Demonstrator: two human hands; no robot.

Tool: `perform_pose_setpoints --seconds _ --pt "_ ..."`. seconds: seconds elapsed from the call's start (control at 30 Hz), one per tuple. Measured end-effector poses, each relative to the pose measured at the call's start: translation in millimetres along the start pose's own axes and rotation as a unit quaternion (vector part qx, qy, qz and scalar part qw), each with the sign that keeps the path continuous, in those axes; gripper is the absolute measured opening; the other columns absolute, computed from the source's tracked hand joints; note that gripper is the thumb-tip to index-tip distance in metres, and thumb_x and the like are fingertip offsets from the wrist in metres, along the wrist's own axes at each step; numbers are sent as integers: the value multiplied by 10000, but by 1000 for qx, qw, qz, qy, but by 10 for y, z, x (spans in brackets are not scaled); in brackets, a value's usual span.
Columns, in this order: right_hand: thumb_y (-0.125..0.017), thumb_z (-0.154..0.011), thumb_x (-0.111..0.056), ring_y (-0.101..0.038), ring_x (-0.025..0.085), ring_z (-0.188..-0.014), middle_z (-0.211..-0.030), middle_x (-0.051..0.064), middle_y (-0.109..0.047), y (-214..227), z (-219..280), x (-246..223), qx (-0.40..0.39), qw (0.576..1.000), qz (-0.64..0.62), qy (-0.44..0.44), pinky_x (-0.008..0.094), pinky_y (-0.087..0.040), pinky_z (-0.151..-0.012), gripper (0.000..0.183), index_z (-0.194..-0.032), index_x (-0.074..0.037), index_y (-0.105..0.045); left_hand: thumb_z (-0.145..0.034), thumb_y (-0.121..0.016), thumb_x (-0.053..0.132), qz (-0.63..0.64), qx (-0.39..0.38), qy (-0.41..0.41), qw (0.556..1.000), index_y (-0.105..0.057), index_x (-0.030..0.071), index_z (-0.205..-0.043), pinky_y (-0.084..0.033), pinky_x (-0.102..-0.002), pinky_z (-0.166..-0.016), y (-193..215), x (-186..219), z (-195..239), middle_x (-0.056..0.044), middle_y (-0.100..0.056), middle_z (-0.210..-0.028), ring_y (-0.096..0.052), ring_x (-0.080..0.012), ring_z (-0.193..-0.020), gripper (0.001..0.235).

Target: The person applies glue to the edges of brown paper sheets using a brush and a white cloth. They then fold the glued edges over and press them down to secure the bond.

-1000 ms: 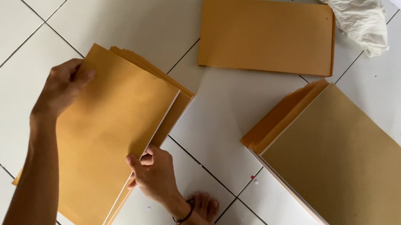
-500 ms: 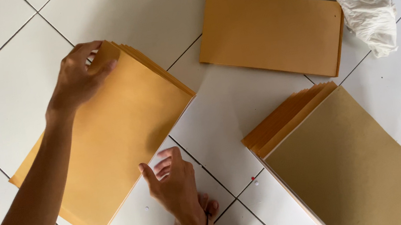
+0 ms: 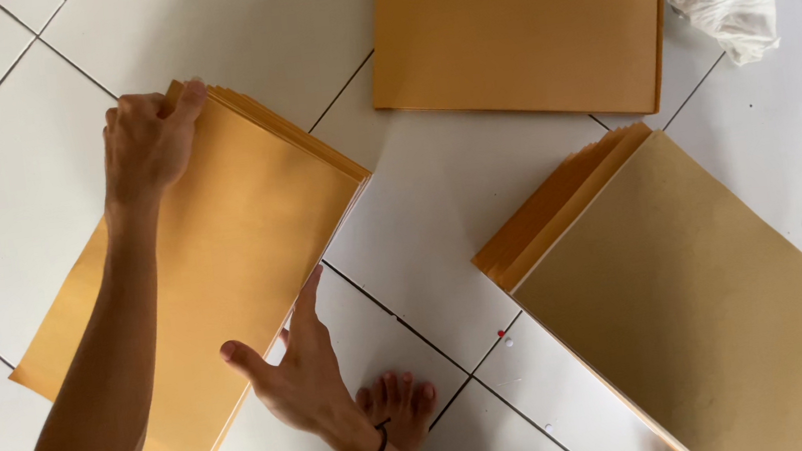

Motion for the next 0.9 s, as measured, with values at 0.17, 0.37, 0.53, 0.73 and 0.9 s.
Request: perform_pose_setpoints --seconds 0.17,0.37,0.53,0.73,0.9 --pt "-626 -763 -504 -372 265 -1492 -1667 21 -351 102 16 -74 -31 998 52 -9 573 -309 -1181 1292 -1533 -101 330 -1101 -575 491 -34 32 -17 999 -230 92 -602 -314 -470 -685 -26 -26 2 -67 -224 -612 -259 -260 -653 726" --pt "-575 -811 -492 -528 233 -629 -805 168 -595 592 338 -516 -64 962 218 -154 412 -463 -633 1227 -1618 -96 261 -1086 -642 390 -32 52 -108 992 -232 4 -1503 -236 -634 -1087 -228 430 206 -360 -436 -1462 -371 -526 -1341 701" --pt "-613 -913 -301 -546 358 -703 -892 213 -601 1428 1029 -968 -62 895 440 38 456 -416 -608 995 -1638 37 -21 -1001 -712 58 99 69 -511 851 -482 -92 -1453 -363 -568 -1092 -817 1564 989 -299 -558 -1415 -510 -472 -1304 528" --pt "-633 -935 -130 -649 346 -1113 -1330 144 -670 2755 2418 -847 55 757 649 46 485 -546 -837 529 -1427 13 -503 -924 -851 76 147 -93 -681 711 -666 73 -851 -453 -422 -892 -1850 2581 2096 -52 -732 -1036 -651 -287 -1065 200" --pt "-652 -940 -288 -704 268 -989 -1097 43 -752 3336 3740 -13 187 765 606 -108 447 -575 -763 423 -1338 -151 -615 -957 -807 308 7 -153 -809 568 -669 70 -838 -485 -421 -891 -2229 2895 2749 -65 -655 -913 -599 -274 -916 300"
Point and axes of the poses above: each hand's wrist, its own z-axis away from the middle knuckle, its own y-axis out of the back of the hand, x = y × z, the point moved 1 cm from there along -z, towards the middle knuckle
